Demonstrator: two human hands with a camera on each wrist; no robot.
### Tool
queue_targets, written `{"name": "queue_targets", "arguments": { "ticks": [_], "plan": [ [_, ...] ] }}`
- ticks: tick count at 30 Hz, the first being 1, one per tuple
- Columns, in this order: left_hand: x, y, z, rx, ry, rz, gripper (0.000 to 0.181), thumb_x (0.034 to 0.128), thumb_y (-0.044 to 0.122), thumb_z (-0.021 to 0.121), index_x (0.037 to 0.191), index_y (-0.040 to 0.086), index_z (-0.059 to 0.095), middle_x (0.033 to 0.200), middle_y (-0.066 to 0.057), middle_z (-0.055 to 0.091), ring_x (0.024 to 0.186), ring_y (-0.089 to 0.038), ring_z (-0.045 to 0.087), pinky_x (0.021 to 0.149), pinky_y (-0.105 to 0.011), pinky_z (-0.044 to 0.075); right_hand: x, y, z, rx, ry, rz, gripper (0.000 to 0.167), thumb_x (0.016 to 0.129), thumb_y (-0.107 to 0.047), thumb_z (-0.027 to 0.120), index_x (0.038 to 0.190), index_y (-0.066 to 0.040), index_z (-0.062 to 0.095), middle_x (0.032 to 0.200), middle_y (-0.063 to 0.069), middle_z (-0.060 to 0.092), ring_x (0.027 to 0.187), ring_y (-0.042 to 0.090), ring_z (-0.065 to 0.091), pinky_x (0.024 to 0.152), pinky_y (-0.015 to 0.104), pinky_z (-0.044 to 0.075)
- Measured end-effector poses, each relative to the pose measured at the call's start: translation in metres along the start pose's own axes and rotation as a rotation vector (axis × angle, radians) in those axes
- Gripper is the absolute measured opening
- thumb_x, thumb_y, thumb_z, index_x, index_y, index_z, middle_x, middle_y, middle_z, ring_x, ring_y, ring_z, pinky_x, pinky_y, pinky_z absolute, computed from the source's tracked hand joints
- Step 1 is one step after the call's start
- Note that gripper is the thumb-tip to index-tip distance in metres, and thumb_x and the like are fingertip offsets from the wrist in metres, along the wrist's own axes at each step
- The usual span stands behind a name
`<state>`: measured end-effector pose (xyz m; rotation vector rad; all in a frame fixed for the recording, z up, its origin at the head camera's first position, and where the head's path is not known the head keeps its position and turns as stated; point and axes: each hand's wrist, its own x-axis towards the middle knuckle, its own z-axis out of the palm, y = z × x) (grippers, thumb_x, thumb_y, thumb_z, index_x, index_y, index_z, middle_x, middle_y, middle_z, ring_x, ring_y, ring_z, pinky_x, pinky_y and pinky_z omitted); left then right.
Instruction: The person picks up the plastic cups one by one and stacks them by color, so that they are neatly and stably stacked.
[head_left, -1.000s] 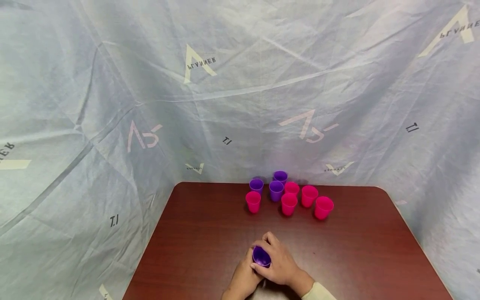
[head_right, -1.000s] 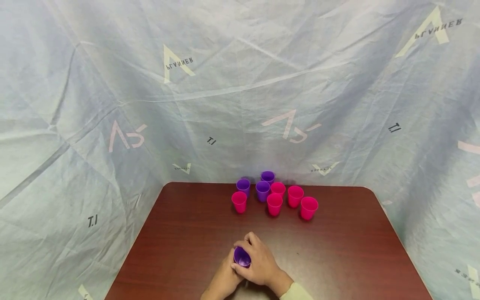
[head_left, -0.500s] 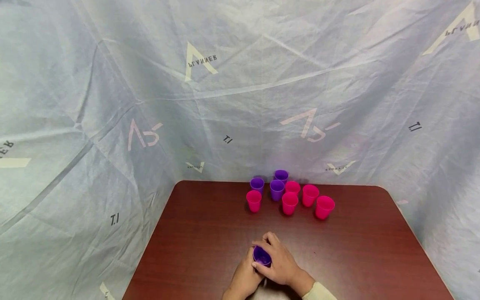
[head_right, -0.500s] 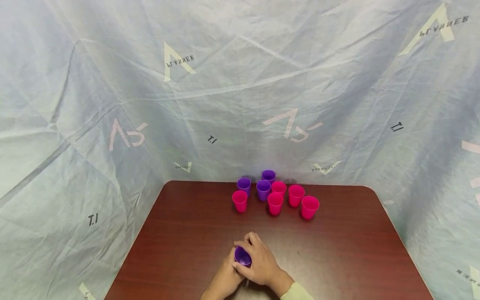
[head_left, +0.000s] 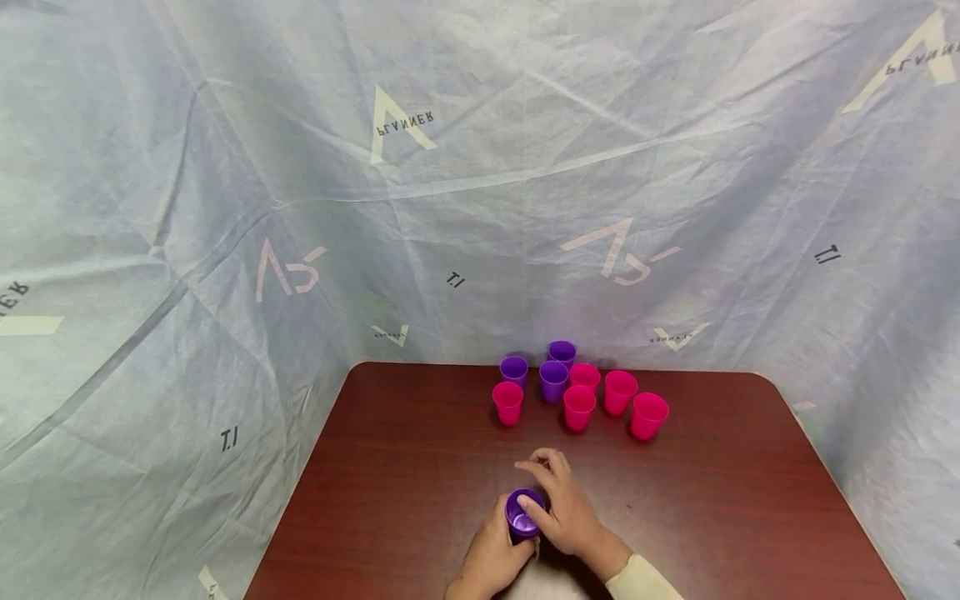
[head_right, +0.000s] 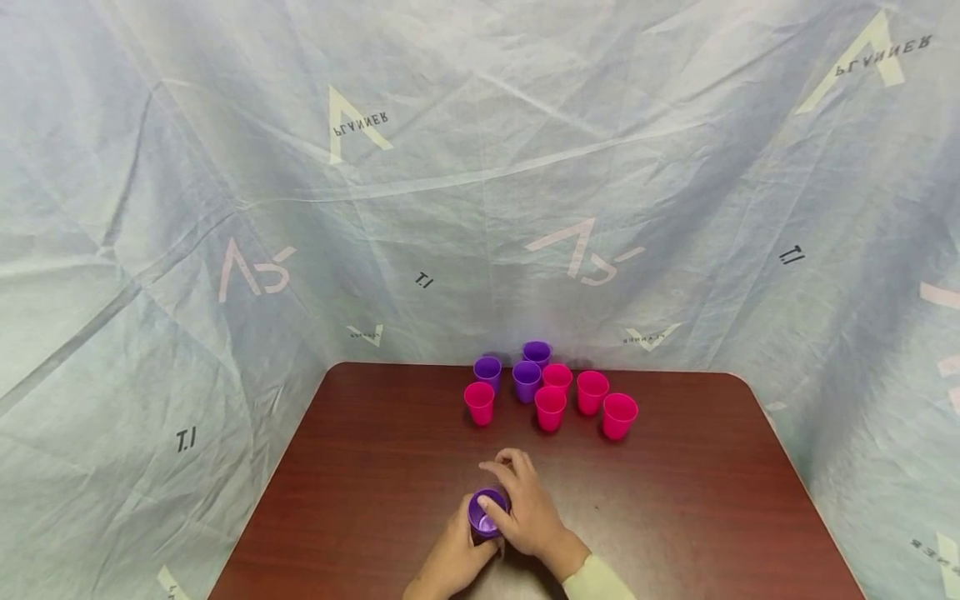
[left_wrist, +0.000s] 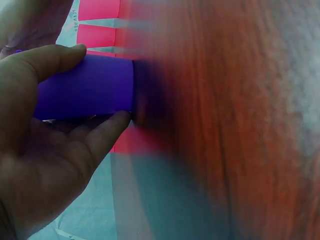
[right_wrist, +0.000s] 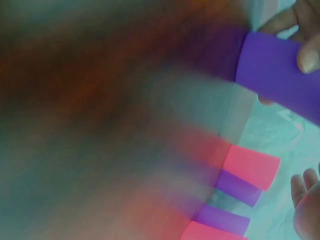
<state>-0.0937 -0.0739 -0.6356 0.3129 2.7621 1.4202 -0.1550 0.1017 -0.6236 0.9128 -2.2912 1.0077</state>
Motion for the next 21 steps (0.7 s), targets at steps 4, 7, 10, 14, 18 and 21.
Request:
{"name": "queue_targets", "arguments": {
  "ticks": [4,7,10,14,18,21],
  "plan": [
    [-0.001,0.004,-0.001,-0.028,-0.008,-0.012,0.065,0.0863,0.019,0.082,0.143,0.013,0.050,0.129,-0.004,0.071,0.119,-0.019,0.069,0.101,-0.036,0.057,0.011,0.008,-0.005,-0.025,0.030,0.021,0.048,0.093,-0.025,0.072,0.139,-0.018,0.064,0.136,0.014,0.056,0.126,0.025,0.053,0.098,0.046,0.051],
    [-0.001,0.005,-0.001,-0.038,-0.019,-0.009,0.067,0.0870,0.020,0.082,0.144,0.012,0.049,0.132,-0.005,0.070,0.124,-0.020,0.067,0.105,-0.039,0.056,0.020,0.014,-0.009,-0.053,0.048,0.054,0.047,0.093,-0.026,0.072,0.138,-0.015,0.065,0.144,0.017,0.054,0.136,0.034,0.051,0.107,0.053,0.048],
    [-0.001,0.004,-0.002,-0.042,-0.028,-0.016,0.066,0.0862,0.019,0.082,0.143,0.012,0.049,0.132,-0.004,0.071,0.125,-0.020,0.067,0.107,-0.040,0.055,0.029,0.021,-0.012,-0.073,0.058,0.084,0.047,0.093,-0.026,0.073,0.138,-0.013,0.065,0.147,0.018,0.053,0.144,0.039,0.046,0.113,0.056,0.044],
    [-0.002,0.004,-0.002,-0.042,-0.030,-0.036,0.066,0.0850,0.018,0.082,0.142,0.011,0.050,0.130,-0.005,0.071,0.124,-0.021,0.067,0.107,-0.039,0.055,0.039,0.029,-0.015,-0.102,0.060,0.107,0.049,0.094,-0.026,0.073,0.139,-0.009,0.064,0.148,0.019,0.053,0.148,0.042,0.044,0.116,0.058,0.042],
    [-0.003,0.005,-0.002,-0.048,-0.030,-0.053,0.068,0.0852,0.018,0.082,0.145,0.010,0.050,0.132,-0.007,0.071,0.125,-0.022,0.067,0.108,-0.040,0.054,0.048,0.038,-0.017,-0.153,0.067,0.104,0.051,0.094,-0.026,0.074,0.140,-0.007,0.063,0.150,0.023,0.053,0.147,0.045,0.045,0.115,0.061,0.043],
    [-0.003,0.006,-0.003,-0.058,-0.039,-0.065,0.068,0.0866,0.019,0.081,0.146,0.008,0.050,0.133,-0.008,0.071,0.127,-0.023,0.066,0.110,-0.041,0.053,0.055,0.043,-0.021,-0.183,0.080,0.103,0.053,0.093,-0.025,0.074,0.141,-0.005,0.062,0.150,0.028,0.052,0.146,0.049,0.045,0.116,0.064,0.041]
  ]
}}
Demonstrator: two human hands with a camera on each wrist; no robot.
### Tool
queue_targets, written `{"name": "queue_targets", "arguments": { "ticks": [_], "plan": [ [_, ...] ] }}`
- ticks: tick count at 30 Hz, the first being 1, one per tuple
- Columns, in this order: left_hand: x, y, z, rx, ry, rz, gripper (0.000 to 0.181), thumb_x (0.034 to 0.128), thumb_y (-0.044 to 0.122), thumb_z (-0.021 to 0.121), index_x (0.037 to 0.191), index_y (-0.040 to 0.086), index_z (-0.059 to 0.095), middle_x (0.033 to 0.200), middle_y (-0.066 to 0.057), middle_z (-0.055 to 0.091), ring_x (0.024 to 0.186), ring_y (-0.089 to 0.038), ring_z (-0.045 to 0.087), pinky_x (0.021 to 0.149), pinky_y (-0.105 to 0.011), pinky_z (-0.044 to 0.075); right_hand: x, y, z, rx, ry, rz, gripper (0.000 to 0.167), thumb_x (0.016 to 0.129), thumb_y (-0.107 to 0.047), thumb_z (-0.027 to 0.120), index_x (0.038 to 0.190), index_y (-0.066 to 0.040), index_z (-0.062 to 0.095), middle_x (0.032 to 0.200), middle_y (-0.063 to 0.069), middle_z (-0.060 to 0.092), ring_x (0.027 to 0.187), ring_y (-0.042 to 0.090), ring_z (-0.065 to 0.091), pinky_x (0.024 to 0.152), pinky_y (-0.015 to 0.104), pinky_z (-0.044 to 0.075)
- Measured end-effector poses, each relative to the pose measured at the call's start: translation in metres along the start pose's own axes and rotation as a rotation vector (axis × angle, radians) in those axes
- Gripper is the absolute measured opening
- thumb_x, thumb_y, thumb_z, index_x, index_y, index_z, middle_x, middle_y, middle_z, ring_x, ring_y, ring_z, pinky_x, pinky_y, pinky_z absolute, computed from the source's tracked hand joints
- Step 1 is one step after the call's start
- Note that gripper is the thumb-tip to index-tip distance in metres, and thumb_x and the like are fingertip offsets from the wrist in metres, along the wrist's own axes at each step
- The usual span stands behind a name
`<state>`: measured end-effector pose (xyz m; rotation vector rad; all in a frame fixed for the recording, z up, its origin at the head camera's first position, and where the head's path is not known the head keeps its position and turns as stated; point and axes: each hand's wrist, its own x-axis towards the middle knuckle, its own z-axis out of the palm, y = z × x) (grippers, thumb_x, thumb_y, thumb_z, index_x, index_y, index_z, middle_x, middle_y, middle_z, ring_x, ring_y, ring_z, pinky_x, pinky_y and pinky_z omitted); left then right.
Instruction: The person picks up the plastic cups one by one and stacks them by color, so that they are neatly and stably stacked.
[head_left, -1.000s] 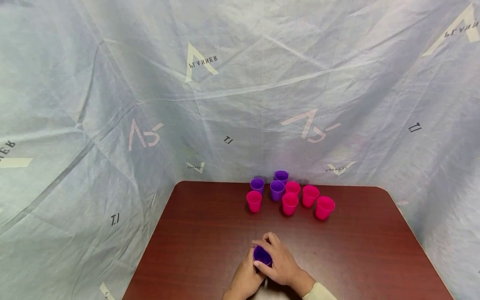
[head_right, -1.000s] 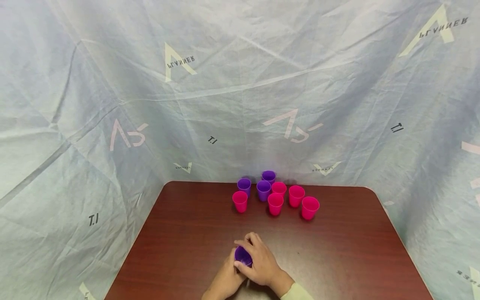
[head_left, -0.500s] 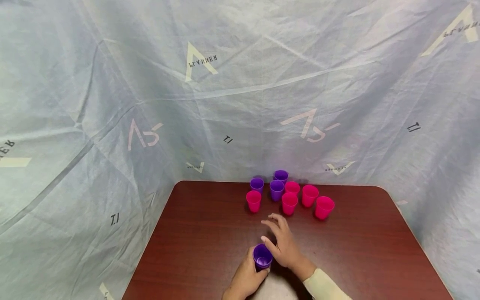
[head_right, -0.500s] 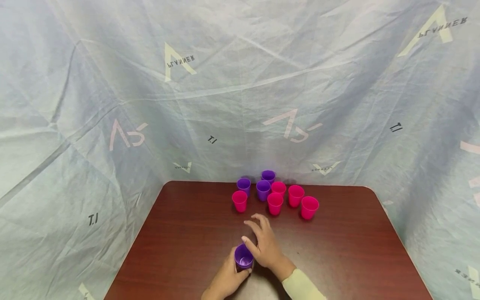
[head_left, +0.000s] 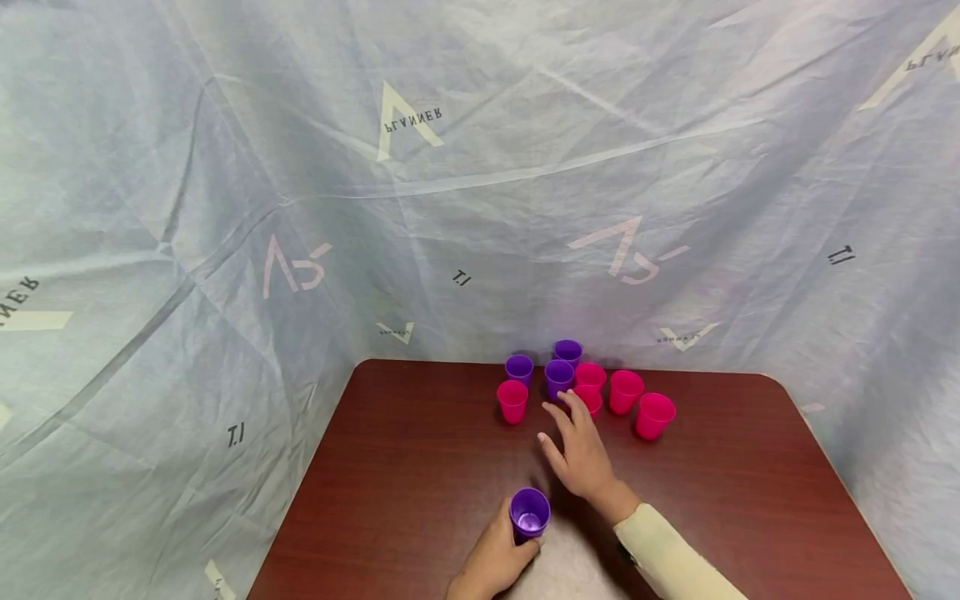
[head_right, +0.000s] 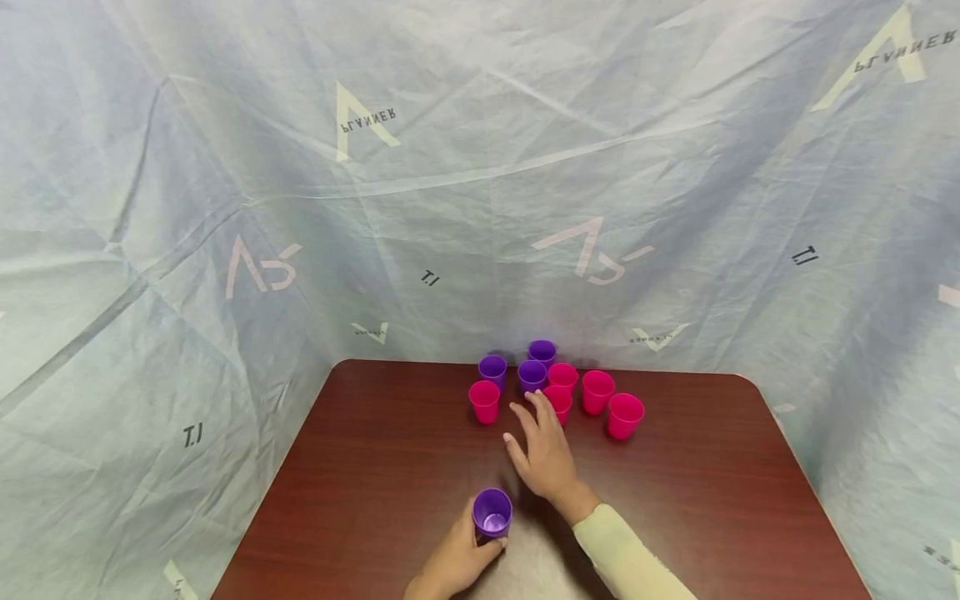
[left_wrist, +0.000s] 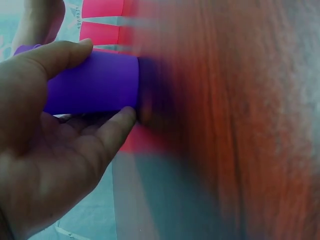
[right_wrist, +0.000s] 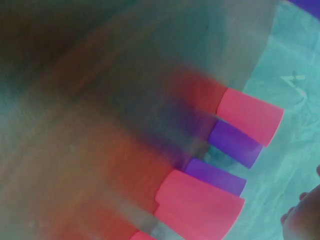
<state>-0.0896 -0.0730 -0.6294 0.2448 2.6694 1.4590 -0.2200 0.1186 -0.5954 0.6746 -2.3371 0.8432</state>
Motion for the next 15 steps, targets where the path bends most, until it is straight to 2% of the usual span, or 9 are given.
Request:
{"name": "queue_targets", "arguments": {
  "ticks": [7,15],
  "plan": [
    [0.006,0.002,0.004,-0.012,-0.013,0.023,0.066,0.0888,0.023,0.082,0.145,0.007,0.050,0.133,-0.010,0.071,0.127,-0.027,0.067,0.110,-0.044,0.054,0.018,0.019,-0.008,-0.099,-0.019,0.045,0.056,0.094,-0.021,0.072,0.145,-0.001,0.058,0.156,0.032,0.046,0.150,0.053,0.038,0.120,0.072,0.032],
    [0.003,-0.007,0.000,-0.018,-0.039,-0.002,0.070,0.0907,0.027,0.081,0.149,0.010,0.047,0.139,-0.008,0.068,0.132,-0.024,0.063,0.113,-0.043,0.052,0.028,0.027,0.000,-0.197,-0.191,0.149,0.064,0.098,-0.025,0.066,0.156,-0.005,0.047,0.169,0.026,0.034,0.160,0.047,0.025,0.126,0.074,0.016]
  ]
}}
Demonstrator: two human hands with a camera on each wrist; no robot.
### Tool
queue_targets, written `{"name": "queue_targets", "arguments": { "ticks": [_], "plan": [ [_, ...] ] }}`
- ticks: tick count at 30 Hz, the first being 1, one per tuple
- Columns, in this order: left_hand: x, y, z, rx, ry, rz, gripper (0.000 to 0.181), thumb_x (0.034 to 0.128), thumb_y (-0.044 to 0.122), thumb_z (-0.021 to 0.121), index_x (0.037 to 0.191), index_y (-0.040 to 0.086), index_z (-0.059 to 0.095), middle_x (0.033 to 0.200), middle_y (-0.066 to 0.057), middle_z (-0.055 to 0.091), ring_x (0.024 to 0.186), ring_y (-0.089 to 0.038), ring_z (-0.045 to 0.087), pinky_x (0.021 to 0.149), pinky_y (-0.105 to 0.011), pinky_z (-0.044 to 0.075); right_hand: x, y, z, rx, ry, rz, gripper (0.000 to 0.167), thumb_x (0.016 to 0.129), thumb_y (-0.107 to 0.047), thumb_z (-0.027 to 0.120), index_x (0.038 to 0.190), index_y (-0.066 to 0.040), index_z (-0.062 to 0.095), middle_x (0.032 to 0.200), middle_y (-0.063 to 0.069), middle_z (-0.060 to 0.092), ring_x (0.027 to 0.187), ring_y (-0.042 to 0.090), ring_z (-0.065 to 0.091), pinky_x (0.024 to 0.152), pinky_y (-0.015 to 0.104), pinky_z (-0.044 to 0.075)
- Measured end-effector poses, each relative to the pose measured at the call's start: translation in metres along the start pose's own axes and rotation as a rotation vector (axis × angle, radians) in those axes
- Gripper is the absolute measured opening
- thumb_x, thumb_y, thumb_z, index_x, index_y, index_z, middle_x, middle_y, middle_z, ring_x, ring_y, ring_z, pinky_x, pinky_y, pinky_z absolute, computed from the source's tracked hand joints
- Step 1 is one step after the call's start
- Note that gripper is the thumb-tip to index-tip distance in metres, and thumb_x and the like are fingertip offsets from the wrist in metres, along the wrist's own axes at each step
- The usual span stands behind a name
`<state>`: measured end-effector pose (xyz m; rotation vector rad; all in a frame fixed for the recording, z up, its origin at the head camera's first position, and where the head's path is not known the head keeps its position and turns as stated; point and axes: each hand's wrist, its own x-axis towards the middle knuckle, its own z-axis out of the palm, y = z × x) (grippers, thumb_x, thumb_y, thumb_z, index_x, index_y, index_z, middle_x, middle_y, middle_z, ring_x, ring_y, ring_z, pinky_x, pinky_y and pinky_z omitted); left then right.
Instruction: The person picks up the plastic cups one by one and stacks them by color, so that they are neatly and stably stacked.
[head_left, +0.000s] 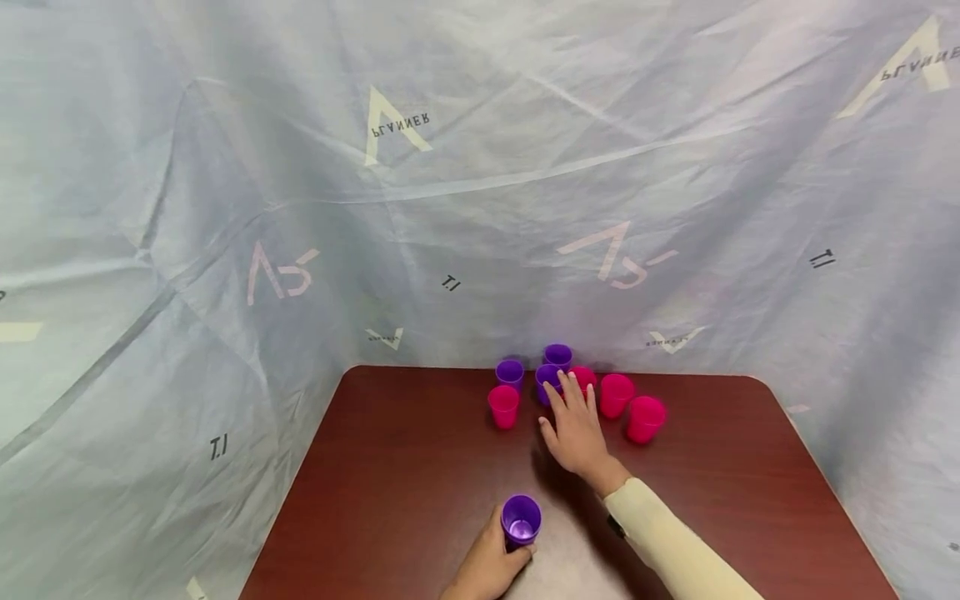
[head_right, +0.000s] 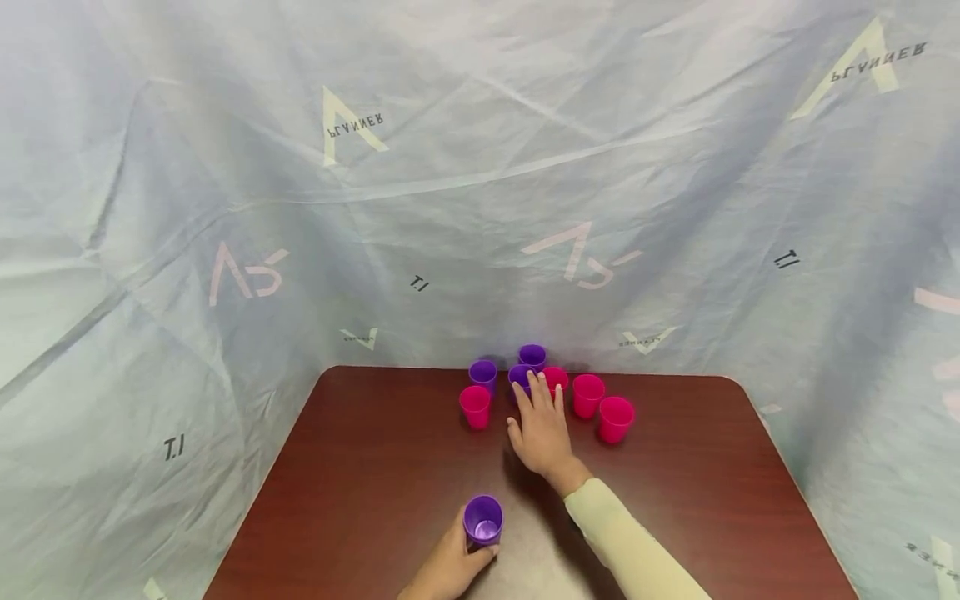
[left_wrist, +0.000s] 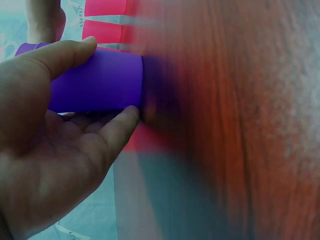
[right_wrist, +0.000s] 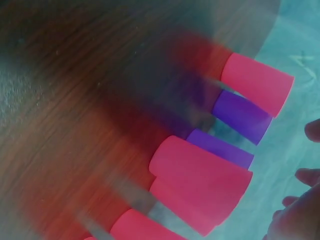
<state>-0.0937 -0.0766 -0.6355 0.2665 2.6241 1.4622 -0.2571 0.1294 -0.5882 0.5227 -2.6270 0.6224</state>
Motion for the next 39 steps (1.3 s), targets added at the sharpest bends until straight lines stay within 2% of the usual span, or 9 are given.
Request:
{"name": "queue_targets", "arguments": {
  "ticks": [8,12,20,23,31,39],
  "plan": [
    [-0.006,-0.003,-0.007,0.030,0.029,0.043,0.068,0.0890,0.026,0.082,0.145,0.009,0.048,0.135,-0.011,0.070,0.126,-0.028,0.067,0.108,-0.044,0.055,0.013,-0.006,0.008,-0.090,-0.079,-0.003,0.065,0.101,-0.030,0.063,0.158,-0.004,0.046,0.171,0.022,0.032,0.161,0.045,0.024,0.126,0.075,0.014],
    [-0.005,-0.003,-0.006,0.030,0.034,0.035,0.068,0.0889,0.026,0.082,0.145,0.009,0.049,0.134,-0.011,0.070,0.126,-0.026,0.067,0.108,-0.042,0.055,0.021,-0.004,0.011,-0.134,-0.107,-0.005,0.065,0.100,-0.031,0.063,0.158,-0.005,0.046,0.172,0.021,0.032,0.161,0.044,0.025,0.126,0.076,0.014],
    [-0.001,-0.003,-0.002,0.020,0.044,0.041,0.066,0.0880,0.026,0.083,0.143,0.008,0.050,0.132,-0.011,0.071,0.124,-0.026,0.068,0.106,-0.041,0.055,0.036,0.000,0.014,-0.221,-0.235,0.025,0.066,0.104,-0.035,0.058,0.162,-0.007,0.041,0.174,0.020,0.029,0.163,0.040,0.024,0.128,0.074,0.012],
    [-0.002,-0.003,0.000,0.022,0.052,0.023,0.066,0.0875,0.027,0.084,0.142,0.010,0.051,0.131,-0.009,0.072,0.123,-0.025,0.069,0.106,-0.040,0.056,0.039,0.000,0.016,-0.231,-0.263,0.020,0.066,0.105,-0.036,0.057,0.162,-0.007,0.040,0.174,0.020,0.028,0.163,0.040,0.024,0.128,0.074,0.010],
    [-0.007,-0.001,0.003,0.010,0.041,0.000,0.062,0.0869,0.029,0.085,0.138,0.012,0.054,0.127,-0.008,0.074,0.119,-0.027,0.071,0.102,-0.041,0.057,0.034,0.003,0.019,-0.268,-0.285,0.028,0.067,0.105,-0.033,0.058,0.162,-0.003,0.039,0.174,0.022,0.028,0.163,0.040,0.024,0.129,0.073,0.011],
    [-0.004,0.000,0.002,0.003,0.044,0.011,0.061,0.0872,0.028,0.085,0.138,0.013,0.054,0.127,-0.006,0.073,0.120,-0.025,0.070,0.104,-0.041,0.056,0.045,0.007,0.025,-0.336,-0.282,-0.002,0.066,0.106,-0.029,0.057,0.162,0.000,0.037,0.173,0.023,0.027,0.163,0.040,0.023,0.130,0.071,0.011]
  ]
}}
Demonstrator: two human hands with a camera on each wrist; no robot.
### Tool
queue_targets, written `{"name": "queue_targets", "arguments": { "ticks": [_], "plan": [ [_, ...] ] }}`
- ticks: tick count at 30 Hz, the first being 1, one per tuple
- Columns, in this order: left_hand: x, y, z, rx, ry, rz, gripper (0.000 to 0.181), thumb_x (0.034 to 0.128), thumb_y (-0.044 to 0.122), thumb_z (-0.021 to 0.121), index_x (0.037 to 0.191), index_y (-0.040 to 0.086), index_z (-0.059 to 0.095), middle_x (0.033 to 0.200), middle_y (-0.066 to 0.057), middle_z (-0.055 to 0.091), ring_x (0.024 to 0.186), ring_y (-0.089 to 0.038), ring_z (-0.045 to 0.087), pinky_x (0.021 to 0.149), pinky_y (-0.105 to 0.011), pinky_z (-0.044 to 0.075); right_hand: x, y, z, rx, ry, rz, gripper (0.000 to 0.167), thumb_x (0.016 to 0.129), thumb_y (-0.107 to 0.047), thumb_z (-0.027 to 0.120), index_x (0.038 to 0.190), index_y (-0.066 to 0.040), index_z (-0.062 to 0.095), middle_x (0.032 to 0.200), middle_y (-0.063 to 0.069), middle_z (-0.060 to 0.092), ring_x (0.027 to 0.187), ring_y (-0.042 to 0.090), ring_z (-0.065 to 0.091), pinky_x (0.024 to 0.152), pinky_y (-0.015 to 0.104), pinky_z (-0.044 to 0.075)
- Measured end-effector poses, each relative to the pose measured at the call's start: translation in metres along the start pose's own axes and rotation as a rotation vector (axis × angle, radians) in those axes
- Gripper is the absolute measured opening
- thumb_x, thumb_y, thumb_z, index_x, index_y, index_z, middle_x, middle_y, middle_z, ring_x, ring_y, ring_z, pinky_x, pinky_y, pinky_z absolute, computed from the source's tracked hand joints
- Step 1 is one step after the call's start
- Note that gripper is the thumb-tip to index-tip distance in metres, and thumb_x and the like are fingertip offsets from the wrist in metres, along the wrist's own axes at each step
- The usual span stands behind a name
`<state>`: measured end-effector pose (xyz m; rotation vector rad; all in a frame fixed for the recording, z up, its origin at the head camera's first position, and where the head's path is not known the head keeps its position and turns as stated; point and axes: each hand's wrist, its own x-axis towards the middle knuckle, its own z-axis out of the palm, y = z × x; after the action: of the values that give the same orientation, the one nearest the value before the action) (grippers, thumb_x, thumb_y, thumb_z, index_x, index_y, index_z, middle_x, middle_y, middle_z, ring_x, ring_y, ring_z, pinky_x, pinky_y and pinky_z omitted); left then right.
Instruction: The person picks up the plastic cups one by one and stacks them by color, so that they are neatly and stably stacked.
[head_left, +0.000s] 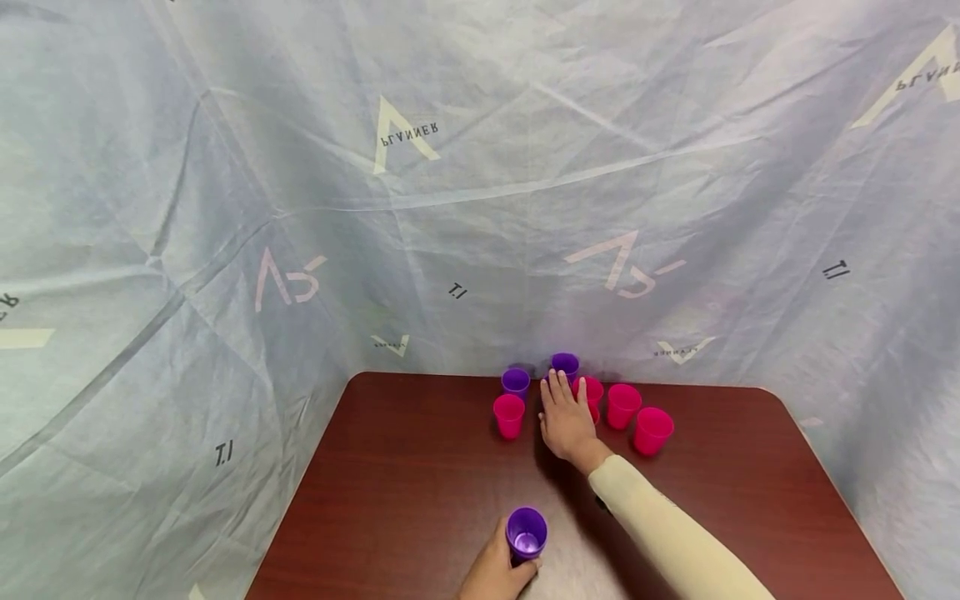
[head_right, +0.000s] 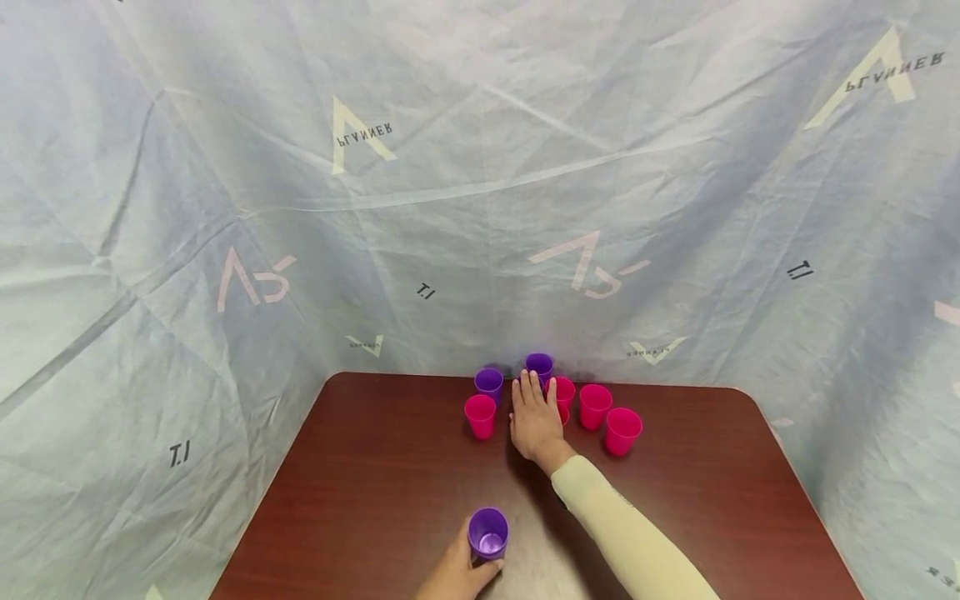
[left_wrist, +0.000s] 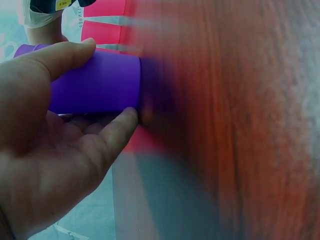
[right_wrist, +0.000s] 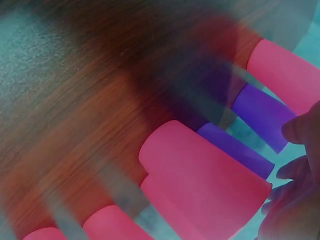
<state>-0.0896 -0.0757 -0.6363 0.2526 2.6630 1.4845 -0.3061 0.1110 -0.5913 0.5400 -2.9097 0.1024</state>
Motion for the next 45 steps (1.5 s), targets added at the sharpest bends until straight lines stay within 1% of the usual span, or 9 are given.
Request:
{"name": "queue_targets", "arguments": {
  "ticks": [5,10,15,18,26,32,37,42,45],
  "plan": [
    [0.000,-0.002,0.002,-0.004,-0.006,0.016,0.060,0.0874,0.027,0.085,0.137,0.013,0.054,0.126,-0.006,0.073,0.120,-0.025,0.071,0.104,-0.042,0.057,0.004,0.001,0.003,-0.016,-0.017,0.029,0.065,0.106,-0.028,0.055,0.162,0.001,0.036,0.173,0.024,0.028,0.163,0.041,0.024,0.129,0.072,0.008],
    [0.001,-0.004,0.005,0.007,-0.007,0.019,0.062,0.0877,0.029,0.085,0.138,0.013,0.053,0.127,-0.006,0.074,0.120,-0.023,0.070,0.104,-0.042,0.057,0.003,0.003,0.006,-0.019,0.018,0.033,0.058,0.106,-0.027,0.056,0.158,-0.002,0.046,0.171,0.023,0.034,0.161,0.040,0.029,0.129,0.071,0.012],
    [0.001,-0.001,0.004,0.001,0.001,0.003,0.063,0.0866,0.029,0.086,0.138,0.013,0.053,0.127,-0.007,0.074,0.120,-0.027,0.071,0.104,-0.044,0.057,0.003,0.003,0.007,0.035,0.131,-0.015,0.036,0.103,-0.024,0.064,0.132,-0.003,0.069,0.165,0.025,0.044,0.156,0.042,0.038,0.129,0.070,0.018],
    [0.000,0.001,0.003,-0.011,0.001,0.007,0.062,0.0864,0.028,0.086,0.138,0.013,0.054,0.127,-0.007,0.074,0.120,-0.028,0.071,0.104,-0.044,0.057,0.003,0.003,0.007,0.052,0.160,-0.028,0.024,0.102,-0.021,0.065,0.115,-0.002,0.075,0.162,0.025,0.048,0.154,0.042,0.042,0.130,0.066,0.020],
    [0.002,-0.001,0.006,-0.004,0.008,0.023,0.059,0.0870,0.027,0.085,0.136,0.016,0.054,0.125,-0.005,0.074,0.119,-0.022,0.071,0.103,-0.041,0.057,0.002,0.004,0.009,0.081,0.210,-0.055,0.020,0.100,-0.015,0.066,0.104,-0.002,0.080,0.156,0.026,0.054,0.146,0.044,0.052,0.128,0.060,0.030],
    [0.003,-0.002,0.004,0.003,0.012,0.015,0.059,0.0864,0.027,0.085,0.135,0.015,0.054,0.125,-0.004,0.074,0.120,-0.024,0.071,0.103,-0.041,0.057,-0.001,0.005,0.010,0.121,0.281,-0.088,0.016,0.097,-0.011,0.069,0.100,-0.002,0.082,0.147,0.028,0.059,0.137,0.045,0.057,0.124,0.060,0.037],
    [0.003,-0.002,0.004,0.010,0.007,0.021,0.061,0.0858,0.028,0.086,0.136,0.013,0.054,0.125,-0.005,0.074,0.119,-0.026,0.071,0.103,-0.041,0.057,-0.003,0.005,0.010,0.171,0.320,-0.131,0.007,0.087,-0.005,0.078,0.092,-0.001,0.078,0.134,0.028,0.064,0.129,0.045,0.061,0.121,0.059,0.041],
    [0.003,-0.002,0.003,0.009,0.010,0.017,0.062,0.0851,0.026,0.086,0.136,0.014,0.054,0.125,-0.005,0.074,0.119,-0.025,0.071,0.103,-0.040,0.057,-0.006,0.003,0.011,0.239,0.331,-0.201,0.020,0.076,0.003,0.080,0.091,-0.003,0.068,0.126,0.026,0.063,0.122,0.044,0.061,0.111,0.054,0.052],
    [0.002,-0.001,0.002,0.013,0.014,0.015,0.062,0.0844,0.025,0.087,0.136,0.013,0.055,0.124,-0.006,0.074,0.119,-0.025,0.071,0.103,-0.040,0.057,-0.009,0.000,0.011,0.268,0.317,-0.194,0.030,0.075,0.003,0.079,0.102,-0.003,0.066,0.127,0.024,0.061,0.123,0.042,0.061,0.100,0.051,0.059]
  ]
}}
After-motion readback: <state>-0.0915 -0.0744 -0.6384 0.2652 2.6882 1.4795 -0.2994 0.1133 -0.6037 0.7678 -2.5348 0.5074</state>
